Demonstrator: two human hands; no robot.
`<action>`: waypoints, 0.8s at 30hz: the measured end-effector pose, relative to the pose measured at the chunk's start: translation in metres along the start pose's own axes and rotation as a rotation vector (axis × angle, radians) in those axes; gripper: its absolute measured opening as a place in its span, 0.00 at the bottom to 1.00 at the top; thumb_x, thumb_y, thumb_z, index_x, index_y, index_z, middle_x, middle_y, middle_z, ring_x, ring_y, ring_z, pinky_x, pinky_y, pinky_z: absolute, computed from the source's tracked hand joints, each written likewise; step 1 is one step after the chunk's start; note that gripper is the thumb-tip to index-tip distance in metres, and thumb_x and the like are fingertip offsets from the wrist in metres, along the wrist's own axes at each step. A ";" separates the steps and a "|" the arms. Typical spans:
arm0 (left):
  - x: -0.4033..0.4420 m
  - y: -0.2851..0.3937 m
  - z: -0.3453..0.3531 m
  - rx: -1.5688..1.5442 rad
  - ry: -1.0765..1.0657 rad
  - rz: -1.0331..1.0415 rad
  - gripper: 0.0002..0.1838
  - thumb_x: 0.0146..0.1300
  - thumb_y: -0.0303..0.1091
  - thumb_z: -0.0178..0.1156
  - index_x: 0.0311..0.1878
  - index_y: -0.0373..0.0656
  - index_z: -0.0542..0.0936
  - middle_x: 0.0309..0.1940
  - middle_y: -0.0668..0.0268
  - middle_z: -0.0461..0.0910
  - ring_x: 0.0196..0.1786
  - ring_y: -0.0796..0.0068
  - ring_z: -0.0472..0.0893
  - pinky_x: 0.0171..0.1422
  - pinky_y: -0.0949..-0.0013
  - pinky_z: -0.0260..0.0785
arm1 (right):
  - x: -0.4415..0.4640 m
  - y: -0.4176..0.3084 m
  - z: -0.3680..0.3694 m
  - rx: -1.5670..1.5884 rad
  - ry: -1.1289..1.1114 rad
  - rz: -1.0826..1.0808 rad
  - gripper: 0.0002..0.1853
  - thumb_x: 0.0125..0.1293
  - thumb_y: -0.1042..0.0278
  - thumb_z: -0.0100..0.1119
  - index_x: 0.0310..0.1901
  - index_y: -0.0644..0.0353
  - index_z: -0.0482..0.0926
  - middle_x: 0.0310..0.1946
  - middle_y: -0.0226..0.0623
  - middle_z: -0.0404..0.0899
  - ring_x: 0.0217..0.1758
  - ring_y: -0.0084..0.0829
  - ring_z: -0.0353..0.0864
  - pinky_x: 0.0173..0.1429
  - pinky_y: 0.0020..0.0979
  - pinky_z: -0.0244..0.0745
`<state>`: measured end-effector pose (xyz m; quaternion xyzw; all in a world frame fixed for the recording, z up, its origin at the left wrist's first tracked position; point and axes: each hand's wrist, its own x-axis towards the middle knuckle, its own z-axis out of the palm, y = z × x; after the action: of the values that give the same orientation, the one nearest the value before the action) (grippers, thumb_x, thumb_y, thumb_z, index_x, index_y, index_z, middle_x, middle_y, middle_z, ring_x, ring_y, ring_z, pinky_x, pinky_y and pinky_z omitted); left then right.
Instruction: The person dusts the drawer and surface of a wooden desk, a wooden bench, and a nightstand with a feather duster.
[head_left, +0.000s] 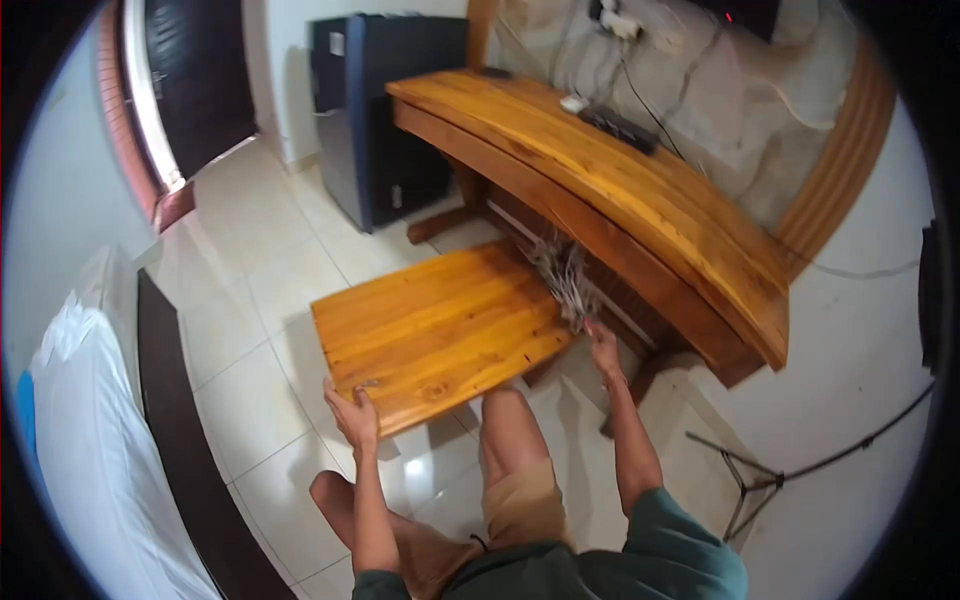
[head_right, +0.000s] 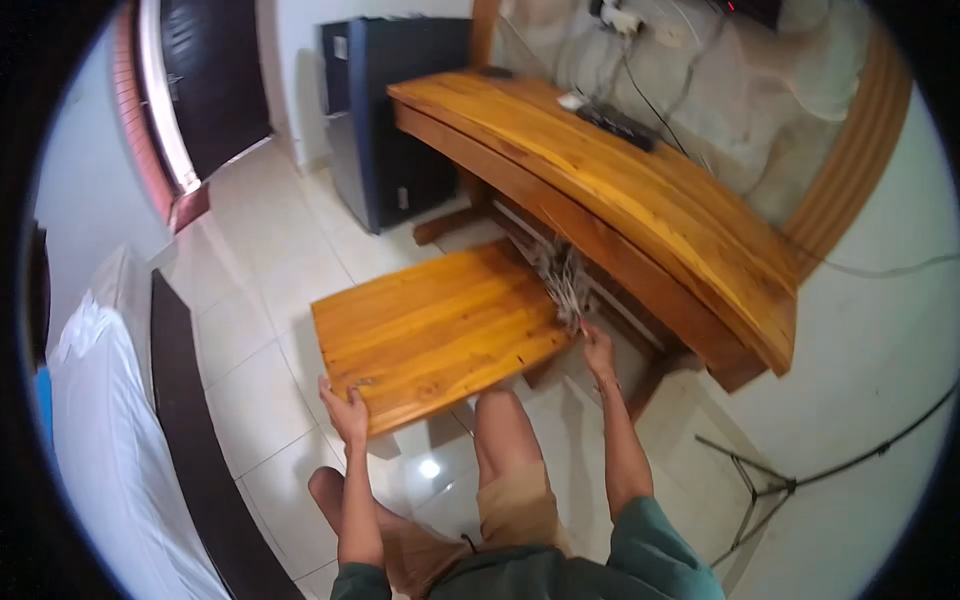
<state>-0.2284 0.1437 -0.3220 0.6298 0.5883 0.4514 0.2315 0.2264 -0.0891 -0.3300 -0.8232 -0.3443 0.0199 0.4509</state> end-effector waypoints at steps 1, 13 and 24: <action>-0.005 -0.007 0.001 0.002 -0.002 0.016 0.33 0.58 0.32 0.56 0.65 0.40 0.55 0.61 0.48 0.63 0.62 0.47 0.65 0.64 0.53 0.60 | -0.012 -0.011 -0.005 0.013 0.061 -0.014 0.15 0.67 0.67 0.47 0.52 0.59 0.75 0.44 0.45 0.79 0.49 0.41 0.77 0.53 0.32 0.69; -0.009 0.009 0.006 0.144 -0.042 0.024 0.30 0.59 0.39 0.57 0.62 0.42 0.59 0.60 0.51 0.65 0.59 0.47 0.68 0.59 0.52 0.62 | -0.045 -0.006 -0.125 -0.459 -0.401 0.531 0.15 0.68 0.61 0.46 0.50 0.56 0.76 0.51 0.42 0.76 0.55 0.39 0.74 0.57 0.30 0.67; -0.002 0.014 0.013 0.043 -0.013 0.031 0.26 0.61 0.39 0.57 0.58 0.38 0.63 0.56 0.49 0.69 0.60 0.49 0.68 0.62 0.56 0.61 | -0.023 0.144 -0.065 -0.494 -0.781 0.251 0.17 0.69 0.59 0.45 0.54 0.52 0.75 0.55 0.38 0.74 0.60 0.37 0.70 0.62 0.32 0.65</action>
<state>-0.2100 0.1425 -0.3174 0.6465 0.5866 0.4380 0.2145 0.3106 -0.2010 -0.4069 -0.8719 -0.3804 0.2994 0.0731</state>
